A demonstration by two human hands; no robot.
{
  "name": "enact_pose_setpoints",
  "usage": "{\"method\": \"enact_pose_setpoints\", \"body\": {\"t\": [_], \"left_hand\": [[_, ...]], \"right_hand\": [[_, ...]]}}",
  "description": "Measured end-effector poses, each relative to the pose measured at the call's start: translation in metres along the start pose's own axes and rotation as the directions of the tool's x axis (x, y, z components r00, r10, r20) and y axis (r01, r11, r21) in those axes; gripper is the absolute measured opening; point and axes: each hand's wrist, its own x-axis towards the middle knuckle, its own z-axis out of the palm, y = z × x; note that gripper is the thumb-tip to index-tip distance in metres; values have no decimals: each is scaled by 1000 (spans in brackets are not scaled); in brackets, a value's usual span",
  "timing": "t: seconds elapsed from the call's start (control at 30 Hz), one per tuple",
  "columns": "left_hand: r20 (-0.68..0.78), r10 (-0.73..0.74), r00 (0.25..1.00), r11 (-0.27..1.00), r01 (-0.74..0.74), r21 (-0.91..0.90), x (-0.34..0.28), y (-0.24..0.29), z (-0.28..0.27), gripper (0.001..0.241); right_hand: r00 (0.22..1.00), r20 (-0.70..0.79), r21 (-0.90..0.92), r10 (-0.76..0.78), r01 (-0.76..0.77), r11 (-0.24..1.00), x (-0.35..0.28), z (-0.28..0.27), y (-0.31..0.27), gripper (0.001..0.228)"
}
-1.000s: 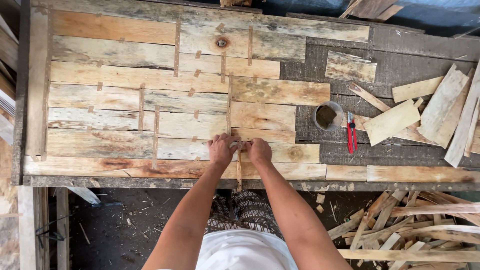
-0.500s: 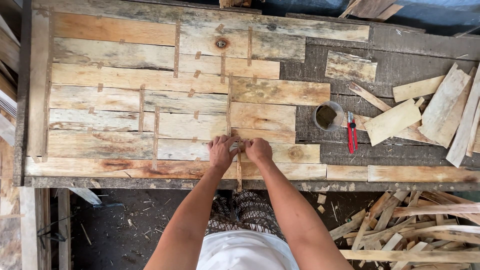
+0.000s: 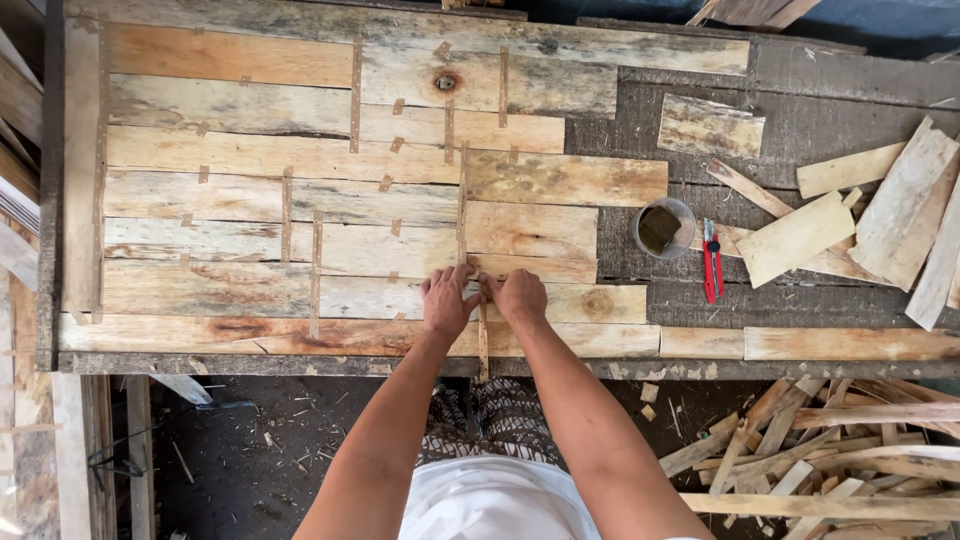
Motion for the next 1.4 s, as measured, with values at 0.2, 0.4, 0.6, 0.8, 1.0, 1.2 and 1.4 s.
{"method": "enact_pose_setpoints", "body": {"t": [0.2,0.4,0.6,0.8,1.0,1.2,1.4], "left_hand": [[32,-4,999,999,6,-44,3,-6,0,52],[105,-23,994,997,30,-68,6,-8,-6,51],[57,46,997,997,-42,-63,3,-15,0,41],[6,66,998,994,-65,-91,1,-17,4,37],[-12,84,996,993,-85,-85,2,-19,7,38],[-2,72,997,995,-72,-74,0,-15,3,37],[50,23,999,1000,-23,-2,3,-12,5,34]], "right_hand": [[995,8,76,-100,100,992,4,14,23,49],[995,63,144,-74,64,987,-2,19,18,45],[986,23,138,-162,158,978,-12,16,19,44],[957,-86,112,-278,287,951,-14,29,29,53],[943,-78,131,-322,330,935,-16,28,33,62],[948,17,124,-316,312,942,-22,20,27,69],[939,63,51,-338,335,941,-23,23,25,74]]}}
